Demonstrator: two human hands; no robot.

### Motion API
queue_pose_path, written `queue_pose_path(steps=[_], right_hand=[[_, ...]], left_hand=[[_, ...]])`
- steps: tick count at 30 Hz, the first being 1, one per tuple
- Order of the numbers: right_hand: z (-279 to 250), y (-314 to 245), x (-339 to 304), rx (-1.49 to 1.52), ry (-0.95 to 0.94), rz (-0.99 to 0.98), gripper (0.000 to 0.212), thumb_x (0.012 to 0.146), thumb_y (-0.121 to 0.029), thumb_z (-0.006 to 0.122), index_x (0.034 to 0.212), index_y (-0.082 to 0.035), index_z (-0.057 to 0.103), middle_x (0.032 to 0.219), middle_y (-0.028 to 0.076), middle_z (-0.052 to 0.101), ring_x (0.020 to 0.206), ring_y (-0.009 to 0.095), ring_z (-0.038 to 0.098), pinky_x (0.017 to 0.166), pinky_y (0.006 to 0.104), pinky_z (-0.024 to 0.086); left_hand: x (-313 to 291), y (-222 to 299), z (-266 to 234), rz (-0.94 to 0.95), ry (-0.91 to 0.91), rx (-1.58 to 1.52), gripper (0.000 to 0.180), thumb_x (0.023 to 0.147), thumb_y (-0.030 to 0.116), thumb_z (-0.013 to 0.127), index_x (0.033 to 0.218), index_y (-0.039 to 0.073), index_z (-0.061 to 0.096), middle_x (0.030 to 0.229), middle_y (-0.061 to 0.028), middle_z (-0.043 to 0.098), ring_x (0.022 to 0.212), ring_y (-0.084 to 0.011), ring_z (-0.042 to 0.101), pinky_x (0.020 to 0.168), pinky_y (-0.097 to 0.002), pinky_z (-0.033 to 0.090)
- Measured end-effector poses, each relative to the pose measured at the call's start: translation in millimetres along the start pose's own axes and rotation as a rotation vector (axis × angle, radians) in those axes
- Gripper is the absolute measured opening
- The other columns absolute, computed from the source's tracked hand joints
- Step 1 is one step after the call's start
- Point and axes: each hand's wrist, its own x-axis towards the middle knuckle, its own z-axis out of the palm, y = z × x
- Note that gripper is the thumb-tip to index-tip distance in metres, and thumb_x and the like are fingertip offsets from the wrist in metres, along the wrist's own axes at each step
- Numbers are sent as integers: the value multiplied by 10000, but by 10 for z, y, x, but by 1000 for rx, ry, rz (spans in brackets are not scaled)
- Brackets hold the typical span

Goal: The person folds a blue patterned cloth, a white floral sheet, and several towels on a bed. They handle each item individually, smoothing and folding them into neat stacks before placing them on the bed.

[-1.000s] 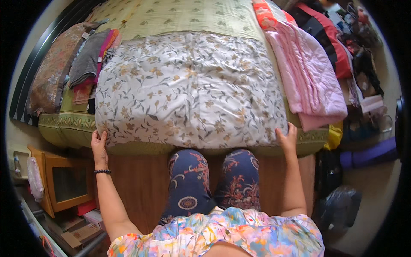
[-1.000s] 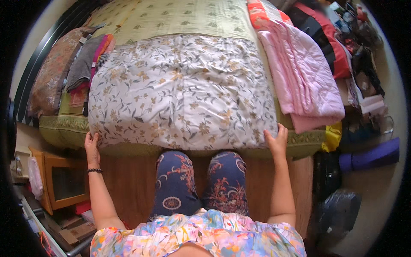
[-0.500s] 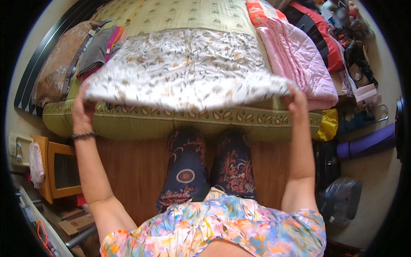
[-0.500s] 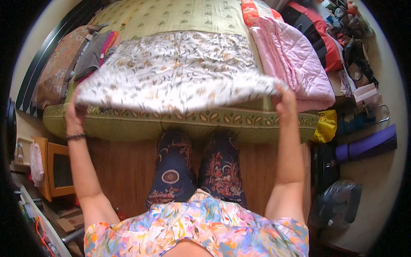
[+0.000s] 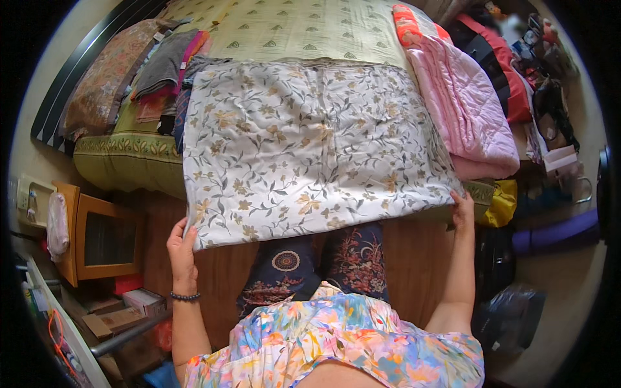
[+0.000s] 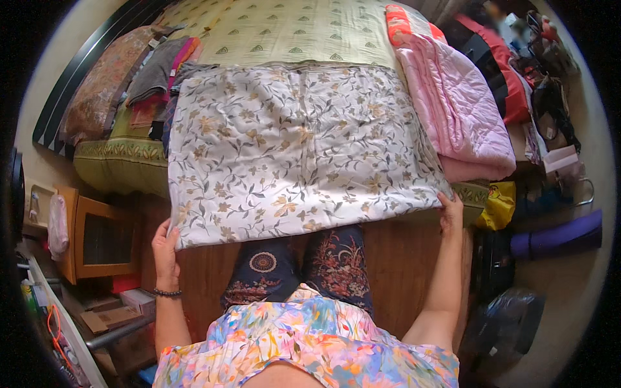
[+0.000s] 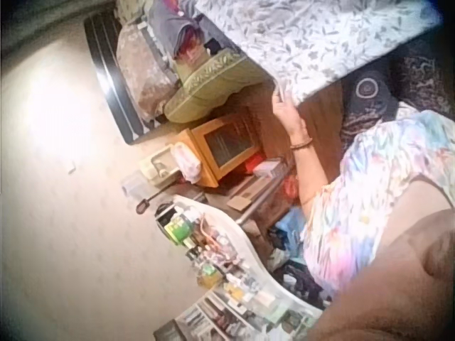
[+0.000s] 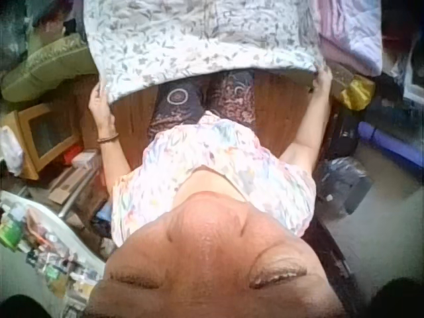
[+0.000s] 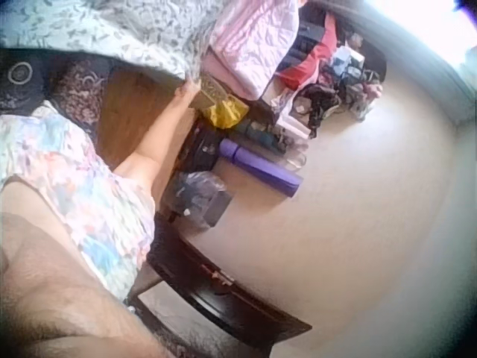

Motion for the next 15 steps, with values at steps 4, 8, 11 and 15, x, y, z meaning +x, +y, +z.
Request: queue_pose_path(steps=[4,8,11,15], right_hand=[[-175,-232,-89,163,-146,-94,475,745,12,701,1180,-2,510,1014,87,628,865,179,620,702,305,517],[-237,-649,-218,17,-261,-142,462,776,-9,673,1201,-3,495,1097,98,609,947,211,615,803,340,512],[-327,-498,-295,-63,-226,-85,471,770,-7,673,1205,-4,491,1078,90,612,929,209,616,804,346,511],[-277,-24,-244,-391,-41,86,523,743,-15,673,1227,4,476,1050,99,616,895,220,623,682,326,514]], left_hand=[[-139,333,-70,-89,-19,-7,231,886,145,597,1050,-17,581,895,-25,641,725,-59,576,638,-194,463],[-320,749,-78,-121,-76,2,239,900,146,592,1069,-23,593,940,-54,657,784,-93,598,724,-237,473],[-394,449,-252,-120,-126,83,244,882,175,627,1028,-21,621,931,-50,658,793,-84,587,727,-235,464],[-287,-276,-494,-228,-220,295,252,867,246,657,864,-5,651,824,24,636,713,-49,522,666,-215,426]])
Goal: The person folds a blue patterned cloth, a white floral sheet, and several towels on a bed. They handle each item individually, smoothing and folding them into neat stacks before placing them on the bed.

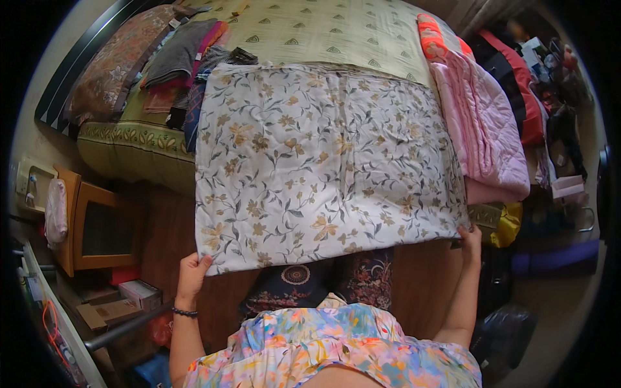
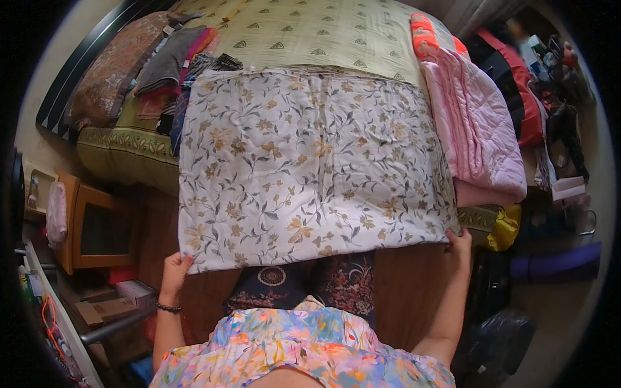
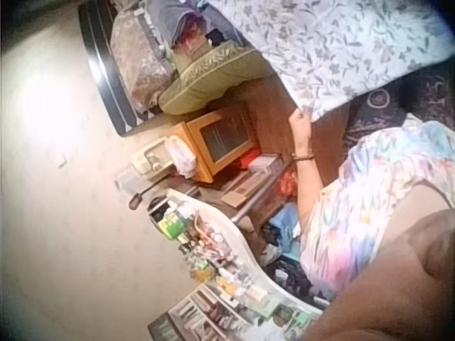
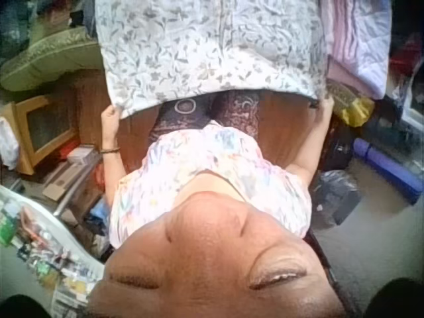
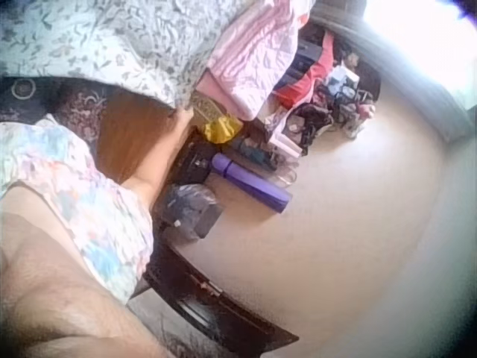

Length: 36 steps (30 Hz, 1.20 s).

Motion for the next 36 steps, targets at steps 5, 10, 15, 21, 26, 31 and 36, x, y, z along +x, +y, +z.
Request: queue_pose_path(steps=[5,10,15,21,26,31,36], right_hand=[[778,-553,-100,-991,364,-746,420,720,-19,667,1114,43,533,1018,194,592,932,344,581,811,395,454],[2222,-1561,19,-601,-83,-1034,337,734,-39,689,1051,-9,576,1051,161,581,965,304,582,828,352,455],[3703,-2131,378,-442,-364,-1175,328,755,-37,663,1070,-61,577,1068,134,585,1016,325,556,835,371,457],[4401,-2472,848,-842,-292,-1110,506,783,-130,662,1256,-131,483,1301,88,474,1266,279,382,1028,468,296],[4564,-2581,896,-1110,-342,-1045,633,791,-200,680,1350,-157,386,1386,77,390,1335,267,290,1077,494,230],[4644,-2369,758,-951,-273,-1347,761,696,124,475,1391,-146,319,1465,62,295,1387,245,200,1119,437,160],[4773,-2387,603,-922,-356,-1330,824,693,122,486,1426,-163,240,1474,60,284,1395,225,182,1126,417,144]], left_hand=[[496,-177,-208,261,-73,508,142,860,140,623,806,9,612,797,-10,604,695,-104,518,652,-241,434],[1586,1204,317,715,255,526,92,830,58,603,890,-8,582,877,-89,581,774,-188,571,698,-293,467],[3092,1957,567,987,552,974,440,796,91,640,1212,42,507,1205,-150,513,1149,-299,462,969,-376,365],[3537,2293,611,783,120,1473,462,739,181,704,1172,101,568,1183,-107,533,1151,-283,457,966,-396,368],[3331,2415,559,601,97,1346,295,709,176,712,961,57,615,977,-96,594,981,-295,539,838,-373,444],[2942,2111,658,1398,114,1167,179,662,-48,596,802,46,537,992,-106,557,976,-308,540,836,-388,441],[2681,1760,596,1225,63,912,192,680,-116,523,798,27,571,903,-104,616,850,-275,606,737,-318,488]])
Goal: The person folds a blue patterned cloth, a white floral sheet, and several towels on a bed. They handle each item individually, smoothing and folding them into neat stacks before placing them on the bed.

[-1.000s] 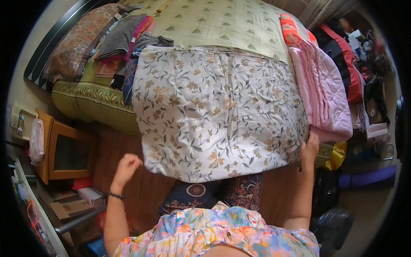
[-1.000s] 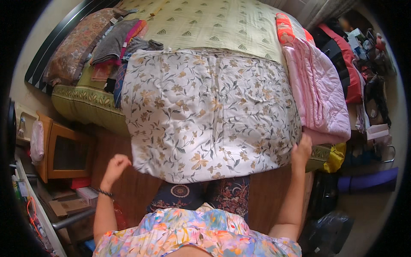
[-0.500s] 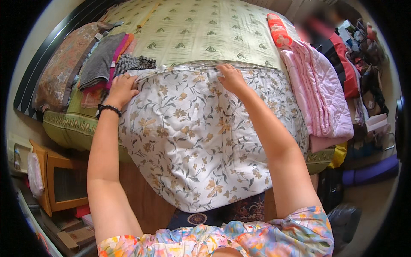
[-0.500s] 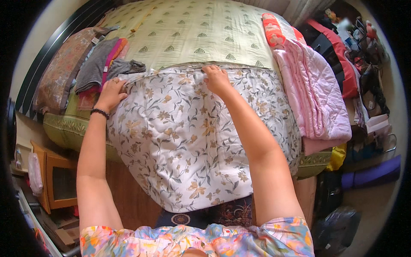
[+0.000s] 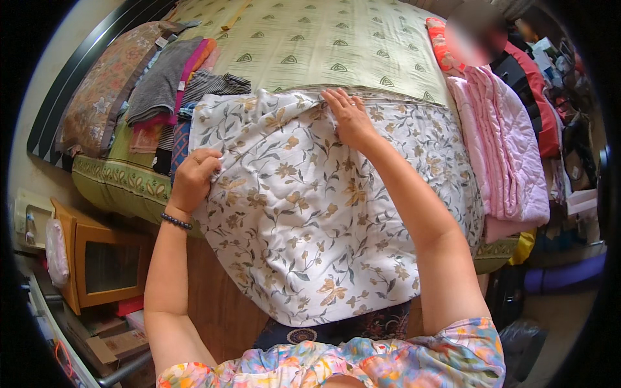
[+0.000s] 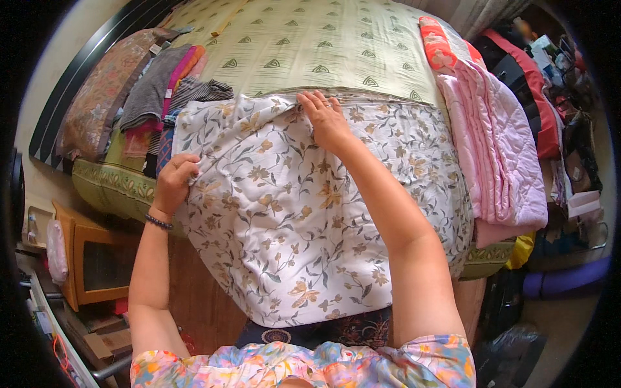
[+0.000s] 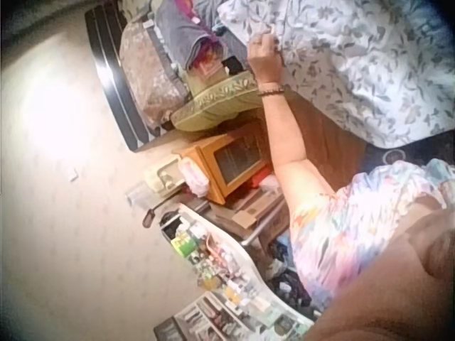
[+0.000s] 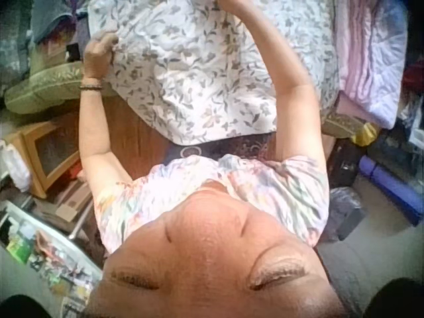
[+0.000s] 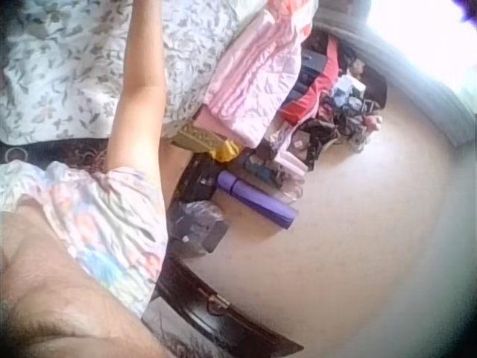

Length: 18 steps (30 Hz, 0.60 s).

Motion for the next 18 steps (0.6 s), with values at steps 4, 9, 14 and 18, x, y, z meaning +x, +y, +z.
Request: queue_pose_path(steps=[4,9,14,18], right_hand=[[5,109,20,98,27,71,755,682,110,518,1363,-173,356,1405,69,373,1363,244,252,1117,422,165],[-27,385,-53,49,108,61,340,657,64,585,919,-142,653,1037,48,557,1114,263,490,1050,436,260],[-25,734,-250,160,401,81,267,648,62,559,867,-70,636,847,102,612,914,294,575,852,411,400],[-310,936,-146,230,646,88,274,632,78,520,868,-27,608,766,159,625,763,349,592,716,402,426]], left_hand=[[17,70,-34,-216,197,-377,243,718,-145,493,866,13,604,885,-69,638,833,-168,610,745,-262,476],[-30,42,-191,-357,307,-613,189,839,-59,552,985,13,648,943,0,626,873,-92,566,809,-247,450],[165,-36,-190,-485,557,-536,159,896,26,550,1022,13,646,979,-6,633,895,-93,557,818,-257,446],[644,-245,-398,-559,693,-377,172,900,113,574,1011,4,649,941,-25,659,828,-98,560,761,-257,449]])
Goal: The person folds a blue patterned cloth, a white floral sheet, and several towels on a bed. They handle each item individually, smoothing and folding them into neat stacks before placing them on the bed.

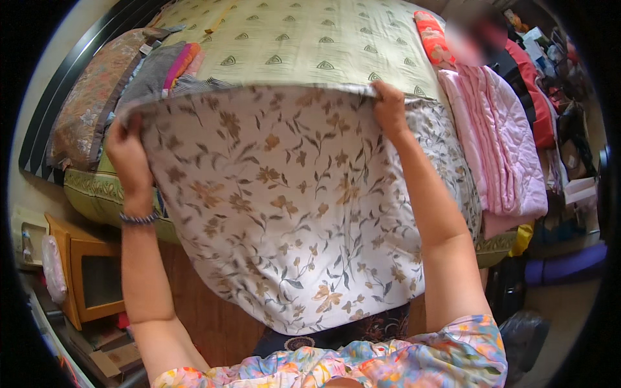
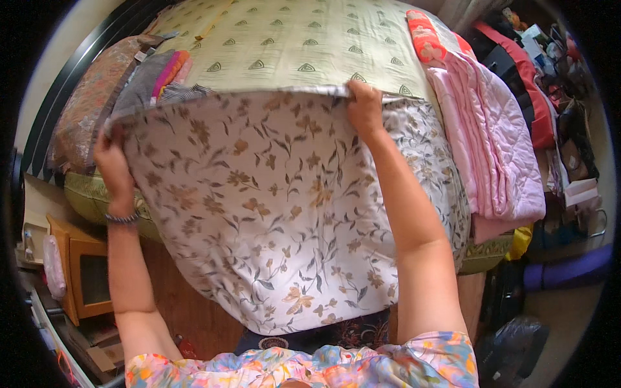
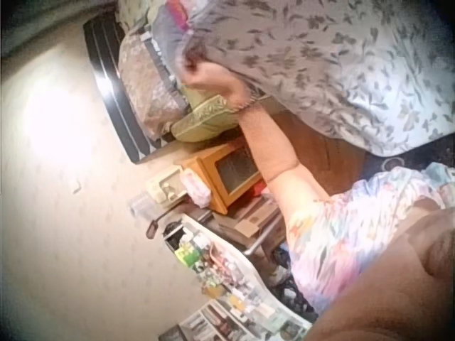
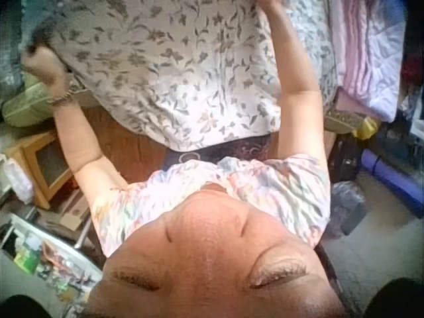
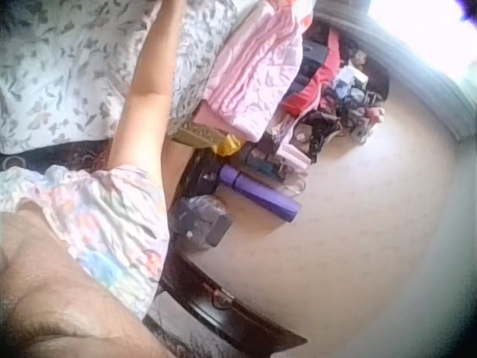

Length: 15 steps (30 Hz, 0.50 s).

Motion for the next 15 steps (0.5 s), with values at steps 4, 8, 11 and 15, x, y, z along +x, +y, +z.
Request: queue_pose_path(steps=[4,8,11,15], right_hand=[[67,58,343,-200,-27,56,187,694,-16,557,856,-67,636,819,171,632,830,339,599,771,387,415],[516,55,230,-550,-385,267,233,827,-240,617,1011,-96,611,1049,74,621,1057,219,543,975,463,274],[560,305,-19,-599,-298,205,383,849,-386,576,1087,-86,565,1114,96,583,1113,247,509,983,542,254],[244,418,81,-238,-118,118,221,811,-161,588,1023,-99,597,1052,124,595,1026,289,553,906,438,399]], left_hand=[[798,-487,402,3,-193,37,142,883,82,563,931,-19,651,823,-35,668,737,-86,551,691,-259,449],[739,-1759,410,66,-466,784,274,806,247,612,957,19,631,882,-194,651,797,-334,631,719,-393,470],[310,-1622,811,-33,-369,933,305,810,257,567,996,22,620,955,-237,621,924,-397,587,778,-464,455],[469,-2005,459,65,-354,669,289,802,205,618,953,-42,617,859,-168,657,794,-257,629,691,-364,474]])
